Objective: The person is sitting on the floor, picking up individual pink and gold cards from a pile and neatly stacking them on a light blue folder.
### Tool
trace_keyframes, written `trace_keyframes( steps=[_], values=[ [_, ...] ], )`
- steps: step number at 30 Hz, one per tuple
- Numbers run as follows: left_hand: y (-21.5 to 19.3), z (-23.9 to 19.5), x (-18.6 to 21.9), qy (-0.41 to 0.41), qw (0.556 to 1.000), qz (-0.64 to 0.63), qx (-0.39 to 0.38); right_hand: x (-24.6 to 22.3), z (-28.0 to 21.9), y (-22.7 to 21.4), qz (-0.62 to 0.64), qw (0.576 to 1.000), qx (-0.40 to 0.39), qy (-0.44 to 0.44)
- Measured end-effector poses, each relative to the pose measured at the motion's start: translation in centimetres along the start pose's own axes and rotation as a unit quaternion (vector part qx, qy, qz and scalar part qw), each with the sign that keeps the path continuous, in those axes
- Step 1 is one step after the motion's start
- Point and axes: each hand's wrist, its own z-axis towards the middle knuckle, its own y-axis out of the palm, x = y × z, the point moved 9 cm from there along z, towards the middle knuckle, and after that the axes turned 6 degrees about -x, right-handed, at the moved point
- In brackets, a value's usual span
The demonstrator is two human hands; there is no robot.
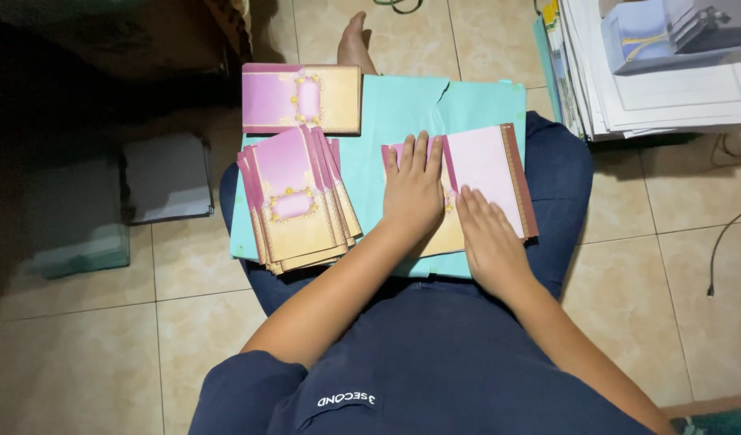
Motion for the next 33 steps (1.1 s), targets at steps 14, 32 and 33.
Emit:
trace_keyframes(
  steps=[14, 32, 33],
  values=[
    [0.0, -0.1, -0.5, 0.012, 1.000, -0.003, 0.027, 1.4, 4.5, -1.0, 0.001, 1.000, -0.005, -0.021],
    [0.2, -0.3, -0.6, 0.013, 0.999, -0.011, 0.039, 1.0, 3.7, -0.3, -0.019, 0.999, 0.012, -0.025],
    [0.2, -0.3, -0.4, 0.012, 0.999, -0.007, 0.041, 0.7, 2.0, 0.0, -0.025, 0.999, 0.019, -0.023]
  ],
)
